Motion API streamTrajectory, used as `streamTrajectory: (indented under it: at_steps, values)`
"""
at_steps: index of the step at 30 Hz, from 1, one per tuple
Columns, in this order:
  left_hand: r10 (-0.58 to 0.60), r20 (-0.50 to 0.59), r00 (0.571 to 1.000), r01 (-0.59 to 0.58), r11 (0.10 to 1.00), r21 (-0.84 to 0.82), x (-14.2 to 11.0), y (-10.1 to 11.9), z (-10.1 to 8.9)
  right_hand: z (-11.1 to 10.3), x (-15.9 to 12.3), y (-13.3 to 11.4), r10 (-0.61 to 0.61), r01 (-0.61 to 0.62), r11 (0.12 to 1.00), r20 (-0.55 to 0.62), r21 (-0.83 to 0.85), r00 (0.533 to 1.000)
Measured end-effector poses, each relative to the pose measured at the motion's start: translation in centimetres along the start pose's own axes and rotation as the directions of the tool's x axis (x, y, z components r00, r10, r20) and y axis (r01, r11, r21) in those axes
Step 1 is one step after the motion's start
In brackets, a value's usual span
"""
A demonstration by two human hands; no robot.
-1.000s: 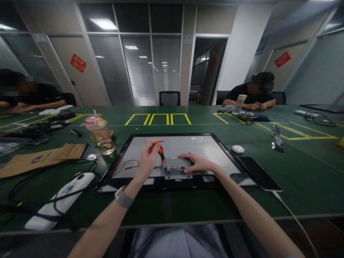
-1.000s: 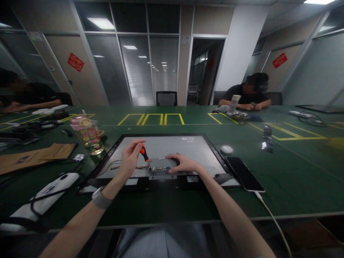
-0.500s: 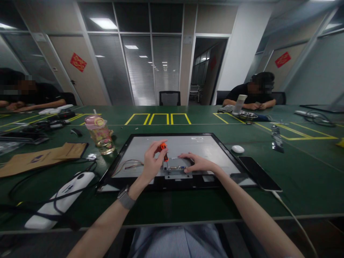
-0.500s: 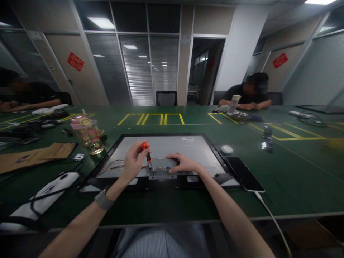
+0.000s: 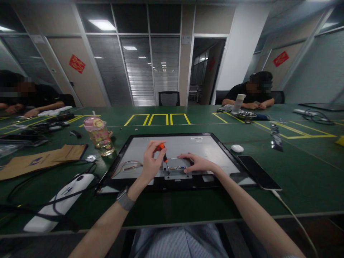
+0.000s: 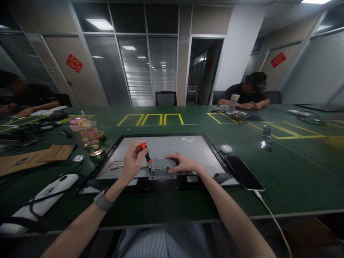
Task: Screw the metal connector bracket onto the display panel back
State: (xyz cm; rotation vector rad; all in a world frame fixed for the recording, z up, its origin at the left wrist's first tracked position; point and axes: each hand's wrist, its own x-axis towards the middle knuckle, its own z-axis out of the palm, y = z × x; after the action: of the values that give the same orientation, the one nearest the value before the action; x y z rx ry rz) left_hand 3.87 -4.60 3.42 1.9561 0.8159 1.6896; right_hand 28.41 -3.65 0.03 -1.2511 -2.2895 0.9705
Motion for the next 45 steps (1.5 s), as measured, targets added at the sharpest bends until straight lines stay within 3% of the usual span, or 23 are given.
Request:
streamTrajectory:
  at_steps: [5,11,18,25,32,40,45]
  values:
    - [-0.044,0.074,0.996,0.053,0.99,-0.128,-0.26,0.08,0.06,0.1,0.02,0.1,0.006,-0.006,1.0,-0.008,0.016,1.0]
    - [0.007,-0.062,0.998,-0.009,1.0,-0.02,-0.1,-0.04,0.17,0.2,0.18,0.31,-0.001,0.001,1.0,-0.009,-0.002,1.0]
    - [-0.047,-0.032,0.998,0.044,0.995,-0.095,-0.22,0.4,0.03,0.0,0.06,0.16,0.005,-0.005,1.0,0.01,0.008,1.0]
    - [-0.021,-0.102,0.995,0.022,1.0,0.008,-0.06,0.39,-0.01,0.0,0.05,0.09,0.016,-0.016,1.0,0.009,0.002,1.0]
    - [-0.041,-0.025,0.999,0.038,0.995,-0.093,-0.11,0.68,-0.08,-0.08,-0.06,-0.18,0.022,-0.022,1.0,0.008,0.0,1.0]
    - [-0.008,-0.134,0.991,0.01,1.0,0.01,-0.13,0.31,0.0,-0.02,0.0,-0.15,-0.019,0.019,1.0,0.001,-0.005,1.0]
    - [-0.077,-0.082,0.994,0.068,0.992,-0.108,-0.25,0.61,-0.05,-0.04,-0.09,-0.1,0.015,-0.015,1.0,0.003,0.001,1.0]
